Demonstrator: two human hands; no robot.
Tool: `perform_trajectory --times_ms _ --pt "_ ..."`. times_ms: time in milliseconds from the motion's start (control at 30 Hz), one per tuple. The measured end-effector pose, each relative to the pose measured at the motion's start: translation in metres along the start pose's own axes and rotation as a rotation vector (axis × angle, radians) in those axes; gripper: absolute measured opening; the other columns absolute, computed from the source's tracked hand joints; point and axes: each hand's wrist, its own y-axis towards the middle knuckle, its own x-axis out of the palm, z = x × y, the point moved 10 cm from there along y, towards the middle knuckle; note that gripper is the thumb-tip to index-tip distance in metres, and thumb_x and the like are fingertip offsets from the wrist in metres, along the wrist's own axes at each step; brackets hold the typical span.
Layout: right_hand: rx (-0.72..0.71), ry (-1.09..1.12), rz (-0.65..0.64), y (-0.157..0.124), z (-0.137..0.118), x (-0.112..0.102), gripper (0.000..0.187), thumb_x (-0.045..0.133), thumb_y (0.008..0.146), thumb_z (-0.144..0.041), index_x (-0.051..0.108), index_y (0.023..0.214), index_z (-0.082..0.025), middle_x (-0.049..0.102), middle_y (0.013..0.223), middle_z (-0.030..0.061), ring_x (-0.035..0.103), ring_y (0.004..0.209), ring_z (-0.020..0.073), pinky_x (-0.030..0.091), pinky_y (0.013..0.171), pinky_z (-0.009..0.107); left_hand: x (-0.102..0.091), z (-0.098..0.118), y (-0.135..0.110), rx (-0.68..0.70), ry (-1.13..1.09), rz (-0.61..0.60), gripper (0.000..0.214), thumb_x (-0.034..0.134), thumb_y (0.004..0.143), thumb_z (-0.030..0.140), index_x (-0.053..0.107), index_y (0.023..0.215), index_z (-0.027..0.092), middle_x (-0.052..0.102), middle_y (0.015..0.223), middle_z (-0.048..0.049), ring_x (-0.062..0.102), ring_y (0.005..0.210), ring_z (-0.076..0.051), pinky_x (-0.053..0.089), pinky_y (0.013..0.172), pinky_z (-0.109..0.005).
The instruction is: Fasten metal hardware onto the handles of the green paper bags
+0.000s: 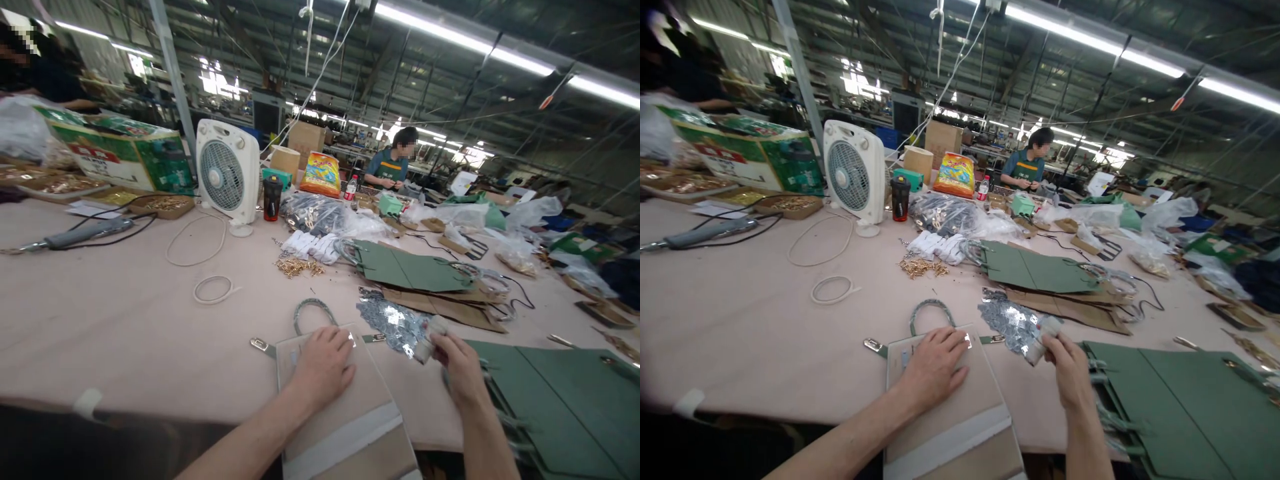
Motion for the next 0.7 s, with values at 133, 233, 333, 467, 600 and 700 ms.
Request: perform_trajectory --times_ms 133,233,333,467,600,700 --pt "0.098 0.747 -0.188 -0.019 -0.011 0.093 0.024 0.071 0.071 -0.034 0.068 0.092 -0.023 0.068 0.093 0.0023 0.066 0.078 0.0196 0.055 0.071 0.035 0.000 -0.001 0.002 -0.013 -0.007 -0.001 0.038 0.062 0.095 0.039 0.062 0.129 0.023 0.064 0.135 -0.0067 0.050 0.130 -0.028 0.040 0.113 -0.046" --pt "0.155 0.921 -0.174 -0.027 -0.012 0.140 0.020 0.069 0.080 -0.037 0.065 0.092 -0.022 0.057 0.078 -0.0032 0.055 0.063 0.0114 0.051 0.063 0.028 0.002 -0.002 0.002 -0.015 -0.007 0.000 0.039 0.063 0.095 0.040 0.061 0.130 0.023 0.064 0.135 -0.0065 0.050 0.130 -0.028 0.041 0.111 -0.047" --pt "0.136 0.941 -0.044 -0.033 -0.005 0.150 0.025 0.067 0.088 -0.044 0.060 0.084 -0.021 0.046 0.067 -0.0069 0.043 0.053 0.0074 0.042 0.055 0.022 0.004 -0.005 0.002 -0.022 -0.015 0.012 0.039 0.065 0.094 0.041 0.062 0.129 0.023 0.064 0.135 -0.0058 0.050 0.130 -0.028 0.040 0.112 -0.047" --pt "-0.018 0.951 0.027 -0.039 -0.010 0.143 0.019 0.071 0.082 -0.035 0.060 0.082 -0.020 0.046 0.065 -0.0073 0.042 0.052 0.0069 0.038 0.052 0.021 0.004 -0.006 0.002 -0.020 -0.034 0.026 0.039 0.065 0.093 0.041 0.062 0.128 0.024 0.064 0.135 -0.0052 0.051 0.130 -0.027 0.040 0.112 -0.046" --pt "-0.074 0.903 0.093 -0.043 -0.012 0.142 0.031 0.062 0.092 -0.040 0.055 0.070 -0.019 0.037 0.053 -0.0097 0.032 0.041 0.0055 0.028 0.044 0.022 0.002 -0.007 0.003 -0.027 -0.042 0.030 0.037 0.064 0.094 0.041 0.062 0.127 0.023 0.065 0.134 -0.0060 0.051 0.130 -0.028 0.040 0.112 -0.046" --pt "-0.130 0.854 0.133 -0.046 -0.014 0.144 0.038 0.057 0.097 -0.042 0.050 0.067 -0.020 0.036 0.051 -0.0097 0.031 0.039 0.0054 0.025 0.042 0.022 0.002 -0.008 0.003 -0.029 -0.047 0.031 0.037 0.065 0.093 0.042 0.062 0.124 0.022 0.065 0.134 -0.0064 0.051 0.130 -0.028 0.040 0.113 -0.045"
